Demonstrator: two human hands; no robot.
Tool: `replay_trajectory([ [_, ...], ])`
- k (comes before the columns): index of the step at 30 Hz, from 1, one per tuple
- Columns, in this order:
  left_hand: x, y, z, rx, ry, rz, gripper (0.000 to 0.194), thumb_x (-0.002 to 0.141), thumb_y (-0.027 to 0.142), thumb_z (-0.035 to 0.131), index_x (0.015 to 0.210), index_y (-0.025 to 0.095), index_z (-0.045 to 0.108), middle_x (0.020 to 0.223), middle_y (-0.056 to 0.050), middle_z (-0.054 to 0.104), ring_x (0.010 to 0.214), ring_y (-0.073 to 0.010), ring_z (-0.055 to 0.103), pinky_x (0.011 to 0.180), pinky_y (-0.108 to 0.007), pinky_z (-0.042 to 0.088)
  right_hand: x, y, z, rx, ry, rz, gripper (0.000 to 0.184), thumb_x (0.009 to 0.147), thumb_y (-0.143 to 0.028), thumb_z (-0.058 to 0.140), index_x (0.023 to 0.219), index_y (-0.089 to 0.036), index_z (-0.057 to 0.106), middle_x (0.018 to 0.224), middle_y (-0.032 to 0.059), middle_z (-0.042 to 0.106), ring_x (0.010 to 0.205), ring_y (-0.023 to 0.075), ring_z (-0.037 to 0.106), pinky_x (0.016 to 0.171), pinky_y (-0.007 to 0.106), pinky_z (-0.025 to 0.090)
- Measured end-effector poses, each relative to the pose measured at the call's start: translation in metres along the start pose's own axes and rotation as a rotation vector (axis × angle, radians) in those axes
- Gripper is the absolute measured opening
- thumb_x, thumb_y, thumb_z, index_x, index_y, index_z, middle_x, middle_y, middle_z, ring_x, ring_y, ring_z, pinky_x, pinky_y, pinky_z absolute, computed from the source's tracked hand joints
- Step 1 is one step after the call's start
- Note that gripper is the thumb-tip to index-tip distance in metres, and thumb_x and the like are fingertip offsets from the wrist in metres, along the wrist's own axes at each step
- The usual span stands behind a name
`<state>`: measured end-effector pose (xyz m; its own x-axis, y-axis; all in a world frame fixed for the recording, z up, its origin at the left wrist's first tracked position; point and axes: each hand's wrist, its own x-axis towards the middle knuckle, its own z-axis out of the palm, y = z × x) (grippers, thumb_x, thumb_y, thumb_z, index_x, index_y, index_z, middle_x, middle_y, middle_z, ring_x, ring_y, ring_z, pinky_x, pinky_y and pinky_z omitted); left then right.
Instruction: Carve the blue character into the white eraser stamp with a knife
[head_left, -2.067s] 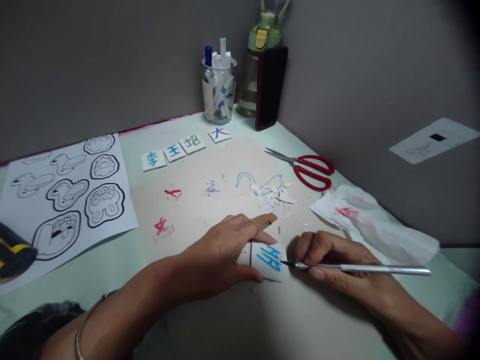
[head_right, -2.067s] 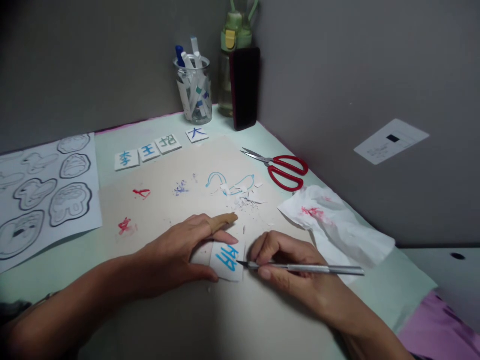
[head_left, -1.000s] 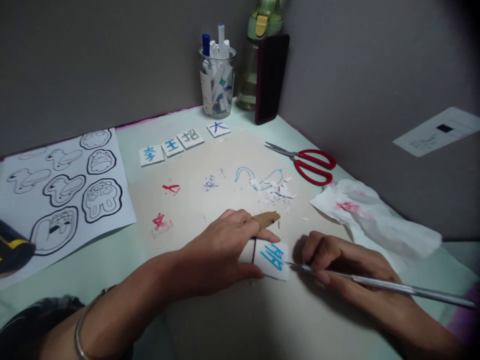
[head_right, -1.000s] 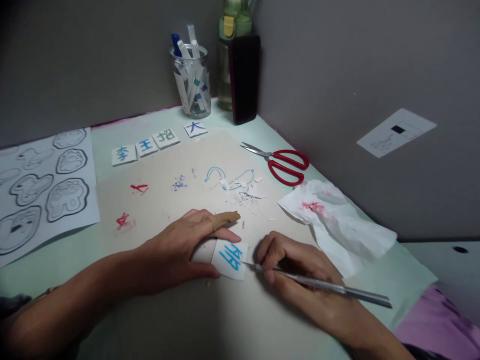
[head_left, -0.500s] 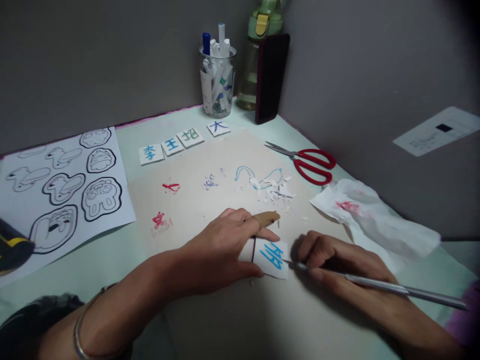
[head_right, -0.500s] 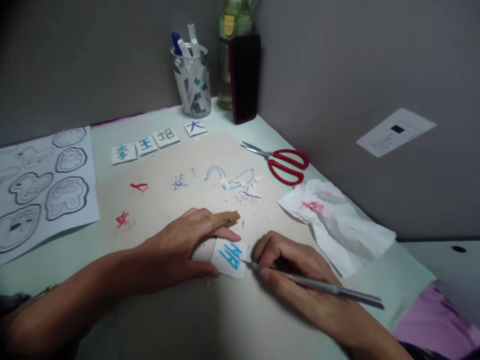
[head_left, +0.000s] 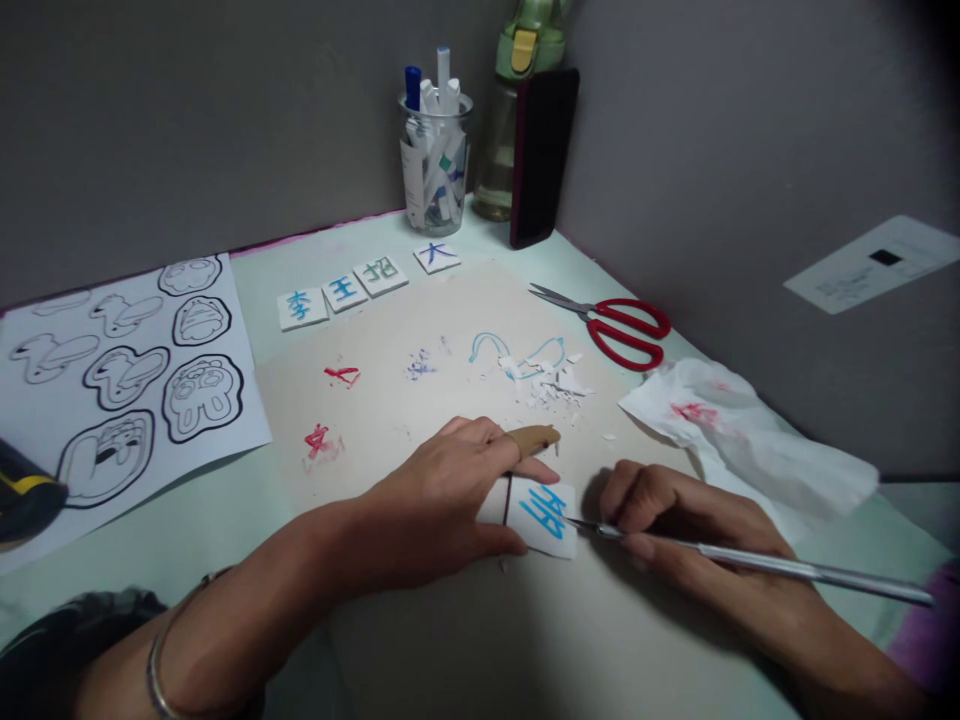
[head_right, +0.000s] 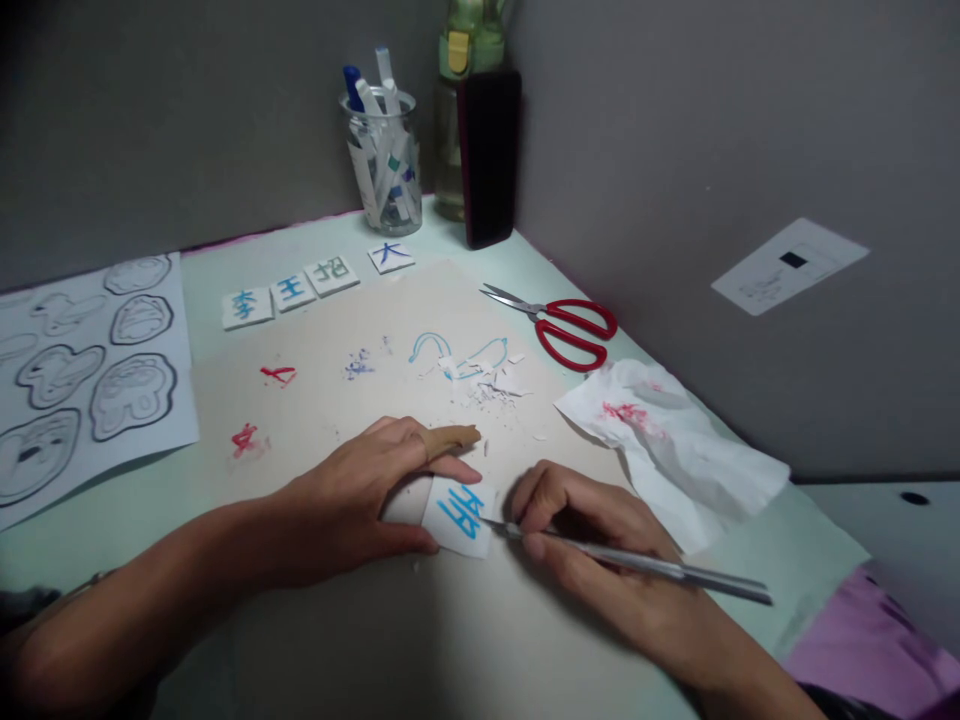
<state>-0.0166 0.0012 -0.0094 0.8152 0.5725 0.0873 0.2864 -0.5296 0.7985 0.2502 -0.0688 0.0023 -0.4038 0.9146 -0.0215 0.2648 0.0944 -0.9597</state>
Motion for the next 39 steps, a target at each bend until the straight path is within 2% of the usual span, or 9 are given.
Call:
replay_trajectory([
  [10, 0.000, 0.000, 0.000, -0.017, 0.010, 0.005, 0.064, 0.080, 0.018, 0.085, 0.137, 0.026, 0.056, 0.151, -0.006, 0.055, 0.125, -0.0279, 0.055, 0.108, -0.045, 0.040, 0.000, -0.002, 0.001, -0.070, -0.040, 0.004, 0.018, 0.100, -0.027, 0.056, 0.084, -0.022, 0.059, 0.087, 0.0052, 0.065, 0.080, 0.0198, 0.061, 0.065, 0.032, 0.047],
  [14, 0.000, 0.000, 0.000, -0.020, 0.004, -0.002, 0.062, 0.079, 0.018, 0.086, 0.134, 0.025, 0.057, 0.152, -0.007, 0.054, 0.126, -0.0281, 0.054, 0.108, -0.044, 0.040, -0.001, -0.007, 0.004, -0.124, -0.046, -0.023, 0.016, 0.100, -0.022, 0.054, 0.085, -0.022, 0.055, 0.086, 0.0035, 0.064, 0.080, 0.0182, 0.061, 0.067, 0.031, 0.048],
  [20, 0.000, 0.001, -0.001, -0.017, 0.008, -0.001, 0.064, 0.078, 0.015, 0.085, 0.134, 0.024, 0.056, 0.151, -0.006, 0.055, 0.124, -0.0265, 0.055, 0.108, -0.042, 0.039, -0.008, -0.007, 0.014, -0.422, -0.058, -0.288, 0.019, 0.094, -0.004, 0.048, 0.095, -0.022, 0.055, 0.089, 0.0055, 0.064, 0.081, 0.0186, 0.061, 0.067, 0.032, 0.050],
  [25, -0.001, 0.001, 0.000, -0.013, 0.014, -0.004, 0.063, 0.079, 0.018, 0.085, 0.134, 0.024, 0.056, 0.150, -0.006, 0.056, 0.122, -0.0267, 0.055, 0.108, -0.042, 0.039, -0.013, -0.007, 0.024, -0.743, -0.057, -0.557, 0.024, 0.097, -0.006, 0.044, 0.100, -0.015, 0.065, 0.090, 0.0114, 0.070, 0.082, 0.0232, 0.059, 0.070, 0.037, 0.052],
  [27, 0.000, 0.001, 0.000, -0.011, 0.018, -0.007, 0.068, 0.078, 0.017, 0.085, 0.139, 0.025, 0.053, 0.148, -0.005, 0.058, 0.122, -0.0268, 0.055, 0.108, -0.043, 0.039, -0.014, -0.008, 0.027, -0.854, -0.010, -0.618, 0.030, 0.099, -0.006, 0.038, 0.098, -0.015, 0.067, 0.090, 0.0127, 0.073, 0.080, 0.0239, 0.059, 0.071, 0.038, 0.052],
  [30, 0.000, 0.001, -0.001, -0.017, 0.012, -0.014, 0.076, 0.079, 0.017, 0.083, 0.145, 0.027, 0.048, 0.142, -0.004, 0.063, 0.120, -0.0271, 0.056, 0.107, -0.044, 0.040, -0.014, -0.009, 0.026, -0.925, 0.003, -0.622, 0.037, 0.101, -0.006, 0.033, 0.096, -0.017, 0.068, 0.090, 0.0128, 0.075, 0.080, 0.0245, 0.060, 0.071, 0.039, 0.052],
  [33, -0.001, 0.002, -0.001, -0.015, 0.005, -0.016, 0.071, 0.078, 0.018, 0.083, 0.141, 0.027, 0.053, 0.145, -0.005, 0.061, 0.120, -0.0281, 0.057, 0.107, -0.045, 0.041, -0.014, -0.007, 0.021, -0.966, 0.092, -0.587, 0.024, 0.094, -0.001, 0.047, 0.094, -0.017, 0.066, 0.088, 0.0123, 0.072, 0.077, 0.0235, 0.058, 0.066, 0.037, 0.050],
  [35, -0.001, 0.002, -0.002, -0.013, 0.003, -0.019, 0.067, 0.078, 0.019, 0.083, 0.139, 0.027, 0.056, 0.147, -0.005, 0.059, 0.120, -0.0284, 0.056, 0.106, -0.046, 0.041, -0.015, -0.005, 0.018, -0.964, 0.173, -0.580, 0.023, 0.087, 0.004, 0.055, 0.097, -0.016, 0.063, 0.087, 0.0119, 0.069, 0.078, 0.0229, 0.056, 0.065, 0.036, 0.050],
  [39, -0.001, 0.002, -0.002, -0.017, -0.004, -0.008, 0.062, 0.080, 0.020, 0.083, 0.136, 0.025, 0.057, 0.146, -0.005, 0.060, 0.121, -0.0272, 0.056, 0.107, -0.044, 0.040, -0.019, -0.001, 0.016, -0.807, 0.083, -0.578, 0.027, 0.086, 0.004, 0.056, 0.106, -0.014, 0.059, 0.095, 0.0118, 0.069, 0.085, 0.0213, 0.058, 0.067, 0.034, 0.053],
])
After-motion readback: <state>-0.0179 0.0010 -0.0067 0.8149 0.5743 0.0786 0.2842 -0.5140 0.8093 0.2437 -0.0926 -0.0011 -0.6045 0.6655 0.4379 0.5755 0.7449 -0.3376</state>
